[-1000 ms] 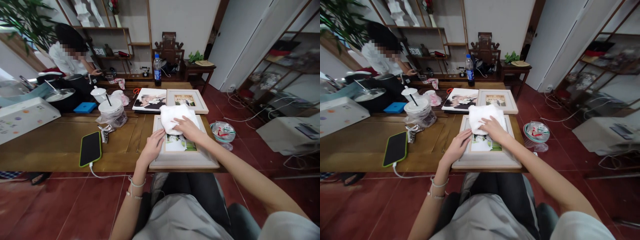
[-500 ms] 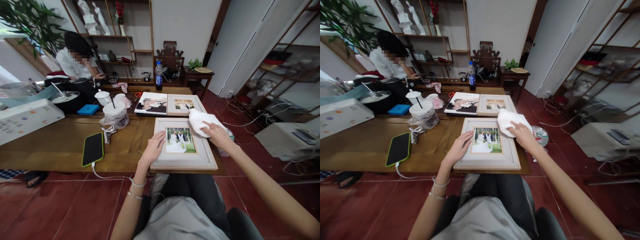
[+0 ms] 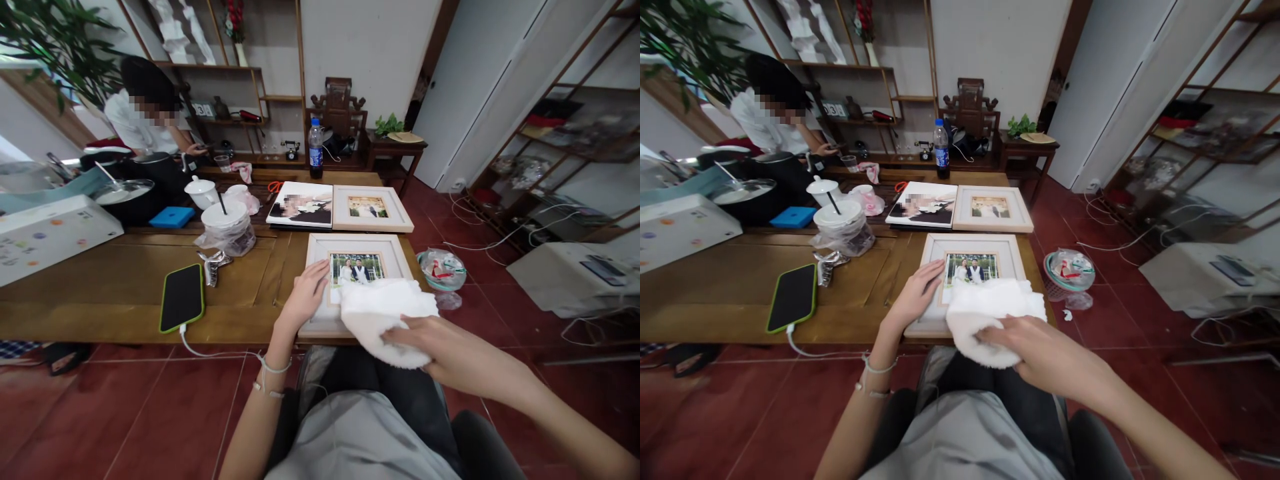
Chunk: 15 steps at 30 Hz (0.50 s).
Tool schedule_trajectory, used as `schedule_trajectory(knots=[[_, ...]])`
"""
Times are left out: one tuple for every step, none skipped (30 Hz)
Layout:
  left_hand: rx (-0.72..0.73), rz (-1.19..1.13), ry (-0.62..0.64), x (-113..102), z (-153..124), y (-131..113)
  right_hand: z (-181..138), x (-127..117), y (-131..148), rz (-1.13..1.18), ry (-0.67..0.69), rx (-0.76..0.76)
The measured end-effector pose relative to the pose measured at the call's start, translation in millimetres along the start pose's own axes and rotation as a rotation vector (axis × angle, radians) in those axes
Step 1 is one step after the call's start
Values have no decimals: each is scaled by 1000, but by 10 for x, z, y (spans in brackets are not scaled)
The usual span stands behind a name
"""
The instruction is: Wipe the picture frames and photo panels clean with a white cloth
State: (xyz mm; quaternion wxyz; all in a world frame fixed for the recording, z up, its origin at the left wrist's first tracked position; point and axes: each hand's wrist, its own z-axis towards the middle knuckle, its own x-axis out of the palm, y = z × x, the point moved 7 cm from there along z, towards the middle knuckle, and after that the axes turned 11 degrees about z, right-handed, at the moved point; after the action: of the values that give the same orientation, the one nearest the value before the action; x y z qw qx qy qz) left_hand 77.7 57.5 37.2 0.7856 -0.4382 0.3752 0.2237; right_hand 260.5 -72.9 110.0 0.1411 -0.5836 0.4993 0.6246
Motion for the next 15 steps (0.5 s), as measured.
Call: schedule_trajectory(knots=[[2,-2,-5,-2,-2,0,-8,-56,-48,-8,-42,14],[3,-5,-11,-4,-3,1,-1,-131,-116,-32,-103,29],[3,-8,-14,-5,-4,2,18,-221,-197,-66,-179,45],[2,-11,-14,-5,-4,4,44,-320,-283,-106,-258,60],[2,-13,-13,-5,-4,5,72,-427,-366,-149,-341,74],[2,-14,-10,-4,-4,5,98,-541,-446,-195,-427,93],[4,-14,-8,-5,-2,4,119,-659,-524,-247,-515,122],[6,-13,-9,-8,-1,1,133,-778,-595,-306,-603,158],[10,-14,-12,-14,1,-4,144,-889,-660,-366,-686,197],[15,-15,-16,-20,2,-11,160,-985,-720,-419,-754,232],[21,-16,-18,-27,4,-18,187,-1058,-779,-462,-803,256],[24,-16,-20,-33,6,-25,231,-1104,-839,-494,-827,264],[25,-16,-19,-38,7,-30,297,-1120,-896,-517,-829,249],[26,-15,-17,-41,8,-35,383,-1104,-950,-535,-805,214],[25,-14,-15,-43,9,-37,486,-1055,-999,-553,-759,164]])
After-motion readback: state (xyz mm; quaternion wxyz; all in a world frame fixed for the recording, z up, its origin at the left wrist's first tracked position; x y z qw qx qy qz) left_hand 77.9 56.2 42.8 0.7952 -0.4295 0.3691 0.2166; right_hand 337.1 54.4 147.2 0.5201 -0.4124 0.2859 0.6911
